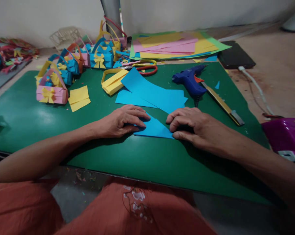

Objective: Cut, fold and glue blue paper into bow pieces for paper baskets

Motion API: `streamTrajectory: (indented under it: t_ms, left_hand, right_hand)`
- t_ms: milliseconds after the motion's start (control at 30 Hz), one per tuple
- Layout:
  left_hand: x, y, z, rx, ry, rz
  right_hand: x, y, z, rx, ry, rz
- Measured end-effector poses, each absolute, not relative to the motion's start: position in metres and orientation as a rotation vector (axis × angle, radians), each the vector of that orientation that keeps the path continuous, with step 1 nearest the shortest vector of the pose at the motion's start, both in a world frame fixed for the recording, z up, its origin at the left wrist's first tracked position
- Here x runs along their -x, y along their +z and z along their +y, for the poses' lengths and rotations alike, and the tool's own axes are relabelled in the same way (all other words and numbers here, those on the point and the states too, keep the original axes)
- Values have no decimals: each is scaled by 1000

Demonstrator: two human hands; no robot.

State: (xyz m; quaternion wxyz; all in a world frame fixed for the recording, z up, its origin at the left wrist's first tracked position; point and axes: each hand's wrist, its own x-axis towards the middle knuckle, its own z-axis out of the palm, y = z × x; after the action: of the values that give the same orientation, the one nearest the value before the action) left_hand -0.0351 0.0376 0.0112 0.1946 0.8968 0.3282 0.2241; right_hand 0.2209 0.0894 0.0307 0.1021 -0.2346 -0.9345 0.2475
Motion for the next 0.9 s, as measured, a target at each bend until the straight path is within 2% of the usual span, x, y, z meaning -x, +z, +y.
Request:
streamTrajectory:
  t_ms: [900]
  left_hand:
    - [34,11,28,-2524,622,1049]
  right_hand:
    - [-221,25,90,664,725,-2733]
